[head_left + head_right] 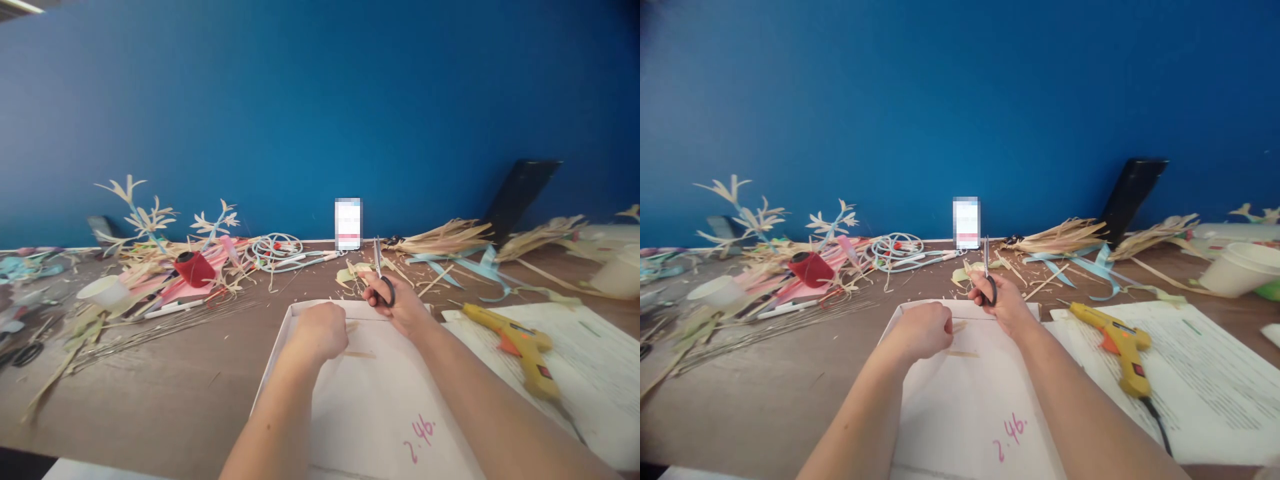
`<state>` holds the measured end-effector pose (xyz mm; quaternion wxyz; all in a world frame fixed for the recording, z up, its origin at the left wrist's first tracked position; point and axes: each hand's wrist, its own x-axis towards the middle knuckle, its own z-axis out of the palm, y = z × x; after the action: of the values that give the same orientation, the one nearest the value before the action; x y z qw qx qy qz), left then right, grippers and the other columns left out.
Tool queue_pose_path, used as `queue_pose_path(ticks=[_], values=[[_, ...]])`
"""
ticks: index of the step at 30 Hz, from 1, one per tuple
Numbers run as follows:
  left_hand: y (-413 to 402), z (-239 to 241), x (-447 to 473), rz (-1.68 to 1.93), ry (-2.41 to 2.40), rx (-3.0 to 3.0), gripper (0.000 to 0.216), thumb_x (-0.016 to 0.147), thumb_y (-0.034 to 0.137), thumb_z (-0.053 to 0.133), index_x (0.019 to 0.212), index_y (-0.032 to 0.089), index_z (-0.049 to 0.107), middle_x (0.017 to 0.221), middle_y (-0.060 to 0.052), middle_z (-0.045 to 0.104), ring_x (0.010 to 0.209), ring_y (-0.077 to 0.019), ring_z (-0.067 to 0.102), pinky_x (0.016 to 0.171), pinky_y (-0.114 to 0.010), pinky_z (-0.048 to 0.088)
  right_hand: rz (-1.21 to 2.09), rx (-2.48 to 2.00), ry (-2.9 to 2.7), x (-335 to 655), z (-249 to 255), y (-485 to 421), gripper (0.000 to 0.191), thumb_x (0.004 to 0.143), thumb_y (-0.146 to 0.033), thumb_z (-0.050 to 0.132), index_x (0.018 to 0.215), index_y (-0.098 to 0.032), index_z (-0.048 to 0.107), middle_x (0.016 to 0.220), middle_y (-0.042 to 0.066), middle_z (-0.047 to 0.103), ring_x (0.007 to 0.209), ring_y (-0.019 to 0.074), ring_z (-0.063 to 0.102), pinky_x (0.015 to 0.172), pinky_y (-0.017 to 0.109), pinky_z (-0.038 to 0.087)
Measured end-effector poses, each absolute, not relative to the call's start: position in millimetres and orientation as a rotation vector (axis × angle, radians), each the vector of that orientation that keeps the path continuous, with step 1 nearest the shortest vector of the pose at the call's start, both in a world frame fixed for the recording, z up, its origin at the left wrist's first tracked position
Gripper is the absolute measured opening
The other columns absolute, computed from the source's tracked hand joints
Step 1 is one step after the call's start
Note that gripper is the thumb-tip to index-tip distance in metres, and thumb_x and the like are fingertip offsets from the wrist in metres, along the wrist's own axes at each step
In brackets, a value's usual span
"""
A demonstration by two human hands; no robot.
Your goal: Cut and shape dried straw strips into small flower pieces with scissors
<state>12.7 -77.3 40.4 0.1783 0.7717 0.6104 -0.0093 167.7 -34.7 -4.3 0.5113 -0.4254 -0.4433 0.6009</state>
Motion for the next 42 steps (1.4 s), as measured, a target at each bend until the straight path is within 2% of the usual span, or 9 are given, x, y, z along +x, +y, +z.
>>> queue_pose_path(ticks=[3, 8, 11, 20, 24, 28, 31, 36, 42], values=[[-75.5, 39.6, 10.4, -0.022, 1.719, 2.151, 0.016, 0.055, 0.01, 0.055, 0.064, 0.018, 0.065, 0.077, -0.01, 0.068, 0.068, -0.0225, 0.061, 0.062, -0.029, 0.043, 1.434, -1.026, -1.074, 167.5, -4.6, -34.9, 0.036, 0.066, -0.049, 0.068, 0.076, -0.015, 0.059, 0.065, 0.003, 0.059, 0.051, 0.0083, 0.047, 0.034, 0.016, 0.021], [-64.4, 31.2, -5.4, 0.172, 1.692, 1.997, 0.012, 0.055, 0.016, 0.058, 0.061, 0.022, 0.066, 0.065, -0.004, 0.067, 0.051, -0.0153, 0.055, 0.055, -0.025, 0.04, 1.435, -0.995, -1.06, 167.5, -5.2, -35.6, 0.034, 0.066, -0.046, 0.069, 0.079, -0.016, 0.06, 0.064, 0.003, 0.059, 0.051, 0.0082, 0.047, 0.033, 0.016, 0.02], [-62.1, 28.6, -9.3, 0.211, 1.676, 1.972, 0.008, 0.053, 0.02, 0.061, 0.059, 0.022, 0.066, 0.06, -0.003, 0.065, 0.048, -0.0139, 0.053, 0.054, -0.024, 0.039, 1.46, -0.982, -1.049, 168.4, -5.5, -35.6, 0.035, 0.065, -0.044, 0.071, 0.085, -0.016, 0.063, 0.064, 0.003, 0.06, 0.052, 0.0082, 0.047, 0.033, 0.015, 0.021], [-71.8, 28.2, 13.3, 0.007, 1.737, 2.21, 0.017, 0.055, 0.011, 0.054, 0.067, 0.017, 0.064, 0.08, -0.013, 0.067, 0.071, -0.0258, 0.062, 0.066, -0.033, 0.045, 1.476, -0.994, -1.039, 168.6, -6.6, -34.4, 0.036, 0.069, -0.043, 0.069, 0.092, -0.015, 0.064, 0.063, 0.003, 0.059, 0.052, 0.0076, 0.046, 0.033, 0.013, 0.022], [-66.2, 27.6, 5.0, 0.06, 1.733, 2.127, 0.016, 0.056, 0.013, 0.054, 0.066, 0.019, 0.066, 0.074, -0.01, 0.068, 0.065, -0.0226, 0.061, 0.06, -0.029, 0.044, 1.475, -1.01, -1.046, 168.1, -4.0, -35.3, 0.034, 0.07, -0.044, 0.068, 0.086, -0.015, 0.062, 0.064, 0.003, 0.059, 0.053, 0.0074, 0.046, 0.033, 0.013, 0.021], [-58.6, 27.6, -9.1, 0.254, 1.727, 1.975, 0.017, 0.057, 0.018, 0.056, 0.068, 0.022, 0.067, 0.074, -0.004, 0.068, 0.063, -0.0172, 0.06, 0.055, -0.023, 0.041, 1.474, -1.016, -1.05, 167.6, -2.5, -36.6, 0.034, 0.072, -0.043, 0.067, 0.092, -0.016, 0.062, 0.064, 0.002, 0.059, 0.053, 0.0073, 0.046, 0.034, 0.013, 0.021], [-59.0, 30.4, -11.0, 0.134, 1.699, 1.964, 0.017, 0.058, 0.022, 0.056, 0.071, 0.024, 0.068, 0.074, -0.002, 0.068, 0.061, -0.016, 0.06, 0.054, -0.023, 0.04, 1.461, -1.033, -1.05, 166.9, -2.5, -37.0, 0.034, 0.072, -0.043, 0.067, 0.092, -0.015, 0.062, 0.064, 0.003, 0.059, 0.053, 0.0075, 0.046, 0.034, 0.013, 0.021], [-67.9, 38.4, 1.5, -0.115, 1.745, 2.116, 0.018, 0.059, 0.018, 0.055, 0.072, 0.022, 0.068, 0.076, -0.006, 0.069, 0.065, -0.0199, 0.062, 0.057, -0.027, 0.043, 1.459, -1.041, -1.039, 166.0, -2.8, -36.8, 0.031, 0.071, -0.043, 0.068, 0.086, -0.015, 0.062, 0.064, 0.003, 0.059, 0.053, 0.0074, 0.045, 0.034, 0.013, 0.021], [-70.0, 37.1, 6.3, -0.154, 1.736, 2.248, 0.021, 0.06, 0.01, 0.052, 0.072, 0.017, 0.067, 0.082, -0.011, 0.068, 0.072, -0.023, 0.062, 0.064, -0.031, 0.045, 1.463, -1.025, -1.052, 167.0, -5.2, -35.8, 0.033, 0.071, -0.042, 0.068, 0.088, -0.015, 0.063, 0.064, 0.003, 0.059, 0.053, 0.008, 0.046, 0.034, 0.014, 0.021]])
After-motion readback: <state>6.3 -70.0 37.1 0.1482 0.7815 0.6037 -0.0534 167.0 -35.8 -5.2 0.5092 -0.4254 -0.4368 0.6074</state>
